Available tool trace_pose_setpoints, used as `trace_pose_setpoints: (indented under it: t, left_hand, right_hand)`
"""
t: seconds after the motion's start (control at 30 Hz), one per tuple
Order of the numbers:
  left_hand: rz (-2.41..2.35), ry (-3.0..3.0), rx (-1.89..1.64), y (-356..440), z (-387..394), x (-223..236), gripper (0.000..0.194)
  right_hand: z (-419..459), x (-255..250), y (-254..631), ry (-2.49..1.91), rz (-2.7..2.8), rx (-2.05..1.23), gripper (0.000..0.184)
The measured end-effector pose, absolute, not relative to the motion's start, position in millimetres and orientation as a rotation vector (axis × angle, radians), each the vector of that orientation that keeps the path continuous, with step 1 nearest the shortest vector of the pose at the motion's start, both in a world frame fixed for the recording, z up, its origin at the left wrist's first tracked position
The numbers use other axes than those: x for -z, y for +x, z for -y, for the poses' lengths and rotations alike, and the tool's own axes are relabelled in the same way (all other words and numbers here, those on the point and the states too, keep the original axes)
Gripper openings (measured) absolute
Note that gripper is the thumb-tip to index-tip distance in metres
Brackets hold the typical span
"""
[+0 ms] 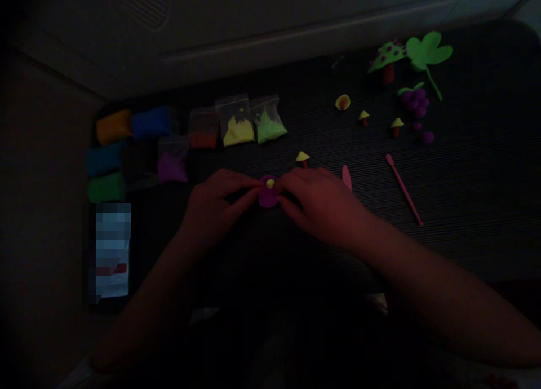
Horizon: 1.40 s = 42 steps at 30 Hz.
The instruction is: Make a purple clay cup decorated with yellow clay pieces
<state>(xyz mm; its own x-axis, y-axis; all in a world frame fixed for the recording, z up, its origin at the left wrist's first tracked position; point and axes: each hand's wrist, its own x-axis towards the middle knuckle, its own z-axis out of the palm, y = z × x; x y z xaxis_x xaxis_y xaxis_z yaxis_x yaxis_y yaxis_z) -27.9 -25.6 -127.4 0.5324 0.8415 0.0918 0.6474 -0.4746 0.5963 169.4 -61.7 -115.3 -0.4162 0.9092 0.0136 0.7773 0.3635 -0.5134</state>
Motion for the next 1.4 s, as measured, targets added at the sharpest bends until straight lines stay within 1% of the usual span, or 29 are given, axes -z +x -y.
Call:
trace_pose_setpoints:
  t: [0.13,0.27,0.47,0.63,0.97,1.2,1.4]
  left_hand:
    - [-1.2,2.278,-0.55,-27.2,26.2,127.3,0.018]
    - [-1.202,2.28,-0.525,-26.8,26.8,126.9,0.018]
    - [-1.169,2.317,-0.539,-27.2,26.4,128.0,0.017]
    - [-1.136,2.389,-0.527,-28.5,24.2,128.2,0.015]
    - [-1.097,2.519,-0.493,-31.3,23.5,130.6,0.017]
    - [-0.955,2.588,-0.474,-35.3,24.3,123.8,0.018]
    - [-0.86,2.64,-0.509,-34.6,22.8,130.7,0.012]
  right_hand:
    - [62.5,118.2,169.9,-1.377,2.446,-0.574,0.024]
    - [63.0,118.8,169.9,-1.287,2.515,-0.516,0.026]
    - [61.7,117.9,171.7,-1.346,2.575,-0.417,0.025]
    - [58.9,118.0,173.8,-1.379,2.573,-0.468,0.027]
    - [58.4,118.1,174.6,-1.391,2.572,-0.527,0.027]
    - [57.0,118.1,175.7,-1.391,2.56,-0.535,0.026]
    - [57.2,119.3,176.0,-1.403,2.547,-0.547,0.025]
